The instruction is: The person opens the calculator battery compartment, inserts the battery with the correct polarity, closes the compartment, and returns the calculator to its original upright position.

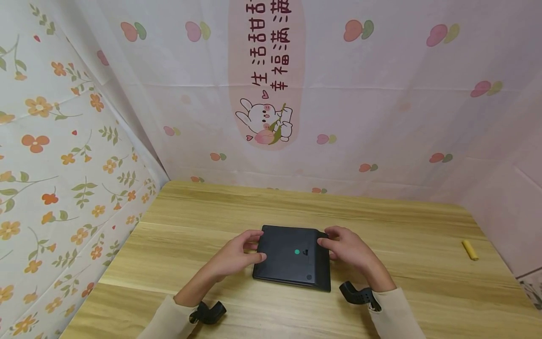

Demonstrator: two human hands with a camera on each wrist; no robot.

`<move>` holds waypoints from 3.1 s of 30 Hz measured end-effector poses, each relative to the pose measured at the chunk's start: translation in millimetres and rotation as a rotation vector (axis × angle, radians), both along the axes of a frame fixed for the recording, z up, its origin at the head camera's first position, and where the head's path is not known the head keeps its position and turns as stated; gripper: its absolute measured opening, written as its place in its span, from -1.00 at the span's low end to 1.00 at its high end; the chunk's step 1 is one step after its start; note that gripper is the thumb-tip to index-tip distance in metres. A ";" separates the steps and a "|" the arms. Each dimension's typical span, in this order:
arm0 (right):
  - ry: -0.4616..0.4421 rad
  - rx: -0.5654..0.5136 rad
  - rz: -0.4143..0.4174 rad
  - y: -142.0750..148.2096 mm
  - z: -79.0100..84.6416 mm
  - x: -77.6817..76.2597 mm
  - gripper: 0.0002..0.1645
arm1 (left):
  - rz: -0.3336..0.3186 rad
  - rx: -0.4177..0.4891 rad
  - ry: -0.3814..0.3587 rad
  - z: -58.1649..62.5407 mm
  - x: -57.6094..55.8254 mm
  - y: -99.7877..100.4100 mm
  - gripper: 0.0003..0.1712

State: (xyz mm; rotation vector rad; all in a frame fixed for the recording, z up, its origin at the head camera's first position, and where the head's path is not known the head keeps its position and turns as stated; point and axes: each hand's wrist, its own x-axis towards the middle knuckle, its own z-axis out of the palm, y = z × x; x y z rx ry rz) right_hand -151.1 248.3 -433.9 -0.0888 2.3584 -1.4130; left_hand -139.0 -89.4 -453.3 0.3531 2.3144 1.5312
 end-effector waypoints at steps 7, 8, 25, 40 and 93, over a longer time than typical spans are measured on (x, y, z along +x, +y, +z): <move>0.003 0.000 -0.001 0.0 0.2 0.1 -0.15 | 0.003 0.006 -0.013 -0.6 -1.2 -1.0 -0.18; 0.003 0.001 -0.001 0.1 0.2 0.0 -0.15 | 0.003 0.008 -0.014 -0.6 -1.4 -1.2 -0.18; -0.003 -0.014 -0.017 -0.4 -1.1 0.7 -0.19 | -0.005 0.039 -0.023 0.2 -1.5 -4.5 -0.18; -0.004 -0.026 -0.017 2.1 -3.0 0.5 -0.18 | -0.004 0.060 -0.034 -2.4 -3.1 -4.2 -0.21; 0.668 0.378 0.446 -3.0 -1.8 15.2 -0.55 | -0.484 -0.539 0.570 2.3 -25.0 31.1 0.03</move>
